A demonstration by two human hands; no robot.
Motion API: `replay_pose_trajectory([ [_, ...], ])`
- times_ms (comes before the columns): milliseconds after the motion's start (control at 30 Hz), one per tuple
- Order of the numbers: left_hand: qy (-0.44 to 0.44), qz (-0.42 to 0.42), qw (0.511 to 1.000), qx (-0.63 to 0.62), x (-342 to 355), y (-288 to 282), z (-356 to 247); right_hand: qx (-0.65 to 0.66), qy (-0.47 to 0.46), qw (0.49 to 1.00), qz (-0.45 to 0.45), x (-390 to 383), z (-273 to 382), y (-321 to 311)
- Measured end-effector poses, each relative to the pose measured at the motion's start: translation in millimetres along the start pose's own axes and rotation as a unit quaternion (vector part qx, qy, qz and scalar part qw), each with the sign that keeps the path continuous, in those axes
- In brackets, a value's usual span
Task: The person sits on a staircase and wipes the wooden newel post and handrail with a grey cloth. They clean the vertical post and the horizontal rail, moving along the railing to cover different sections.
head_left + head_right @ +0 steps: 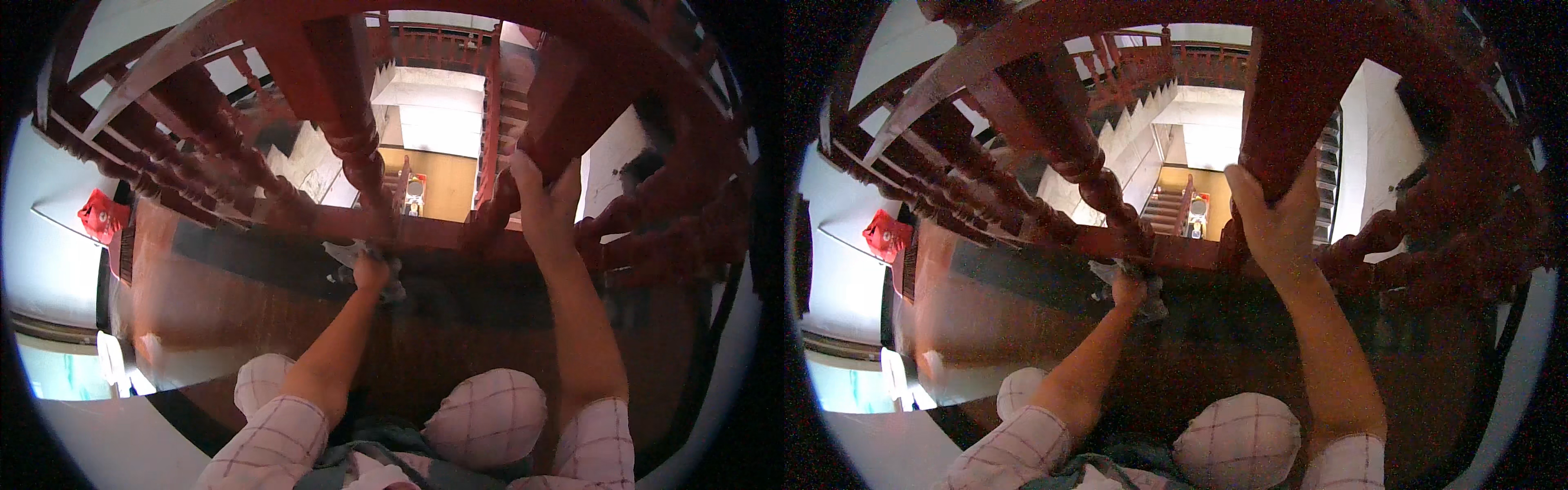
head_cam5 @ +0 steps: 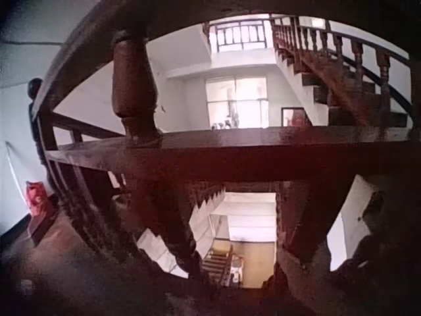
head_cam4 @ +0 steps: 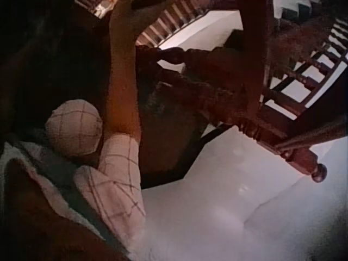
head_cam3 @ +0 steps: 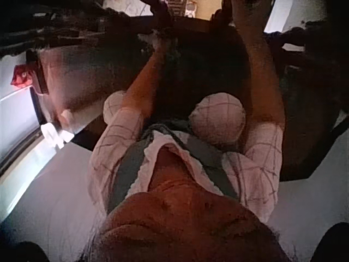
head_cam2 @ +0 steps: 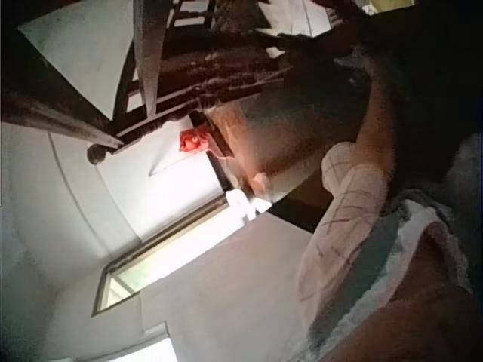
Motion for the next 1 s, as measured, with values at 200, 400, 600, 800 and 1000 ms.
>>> replay_pose_trajectory([
  [200,0.144,0.253,0.955,0.059,-87,26,-2,-0.163,-0.007,0.967,0.196,-126,-66,-5],
  [400,0.269,0.417,0.861,0.112,-153,45,-44,0.108,0.481,0.836,0.242,-217,-209,64],
  [600,0.305,0.329,0.866,-0.219,-138,34,-5,0.022,0.353,0.815,0.459,-175,-222,103],
  [800,0.163,0.224,0.960,-0.036,-107,9,25,0.033,0.434,0.878,0.200,-134,-318,94],
  [1000,-0.021,0.306,0.942,-0.135,-109,33,23,-0.453,0.133,0.847,0.245,-124,-325,120],
])
Point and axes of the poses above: each hand's wrist, its own x-axis towards the middle knuckle, its own y-axis out of the palm, z = x × y, the point moved 4 cm from there along x, towards the middle knuckle, and after that the axes turned 13 degrees about z, right-handed, at the moved point
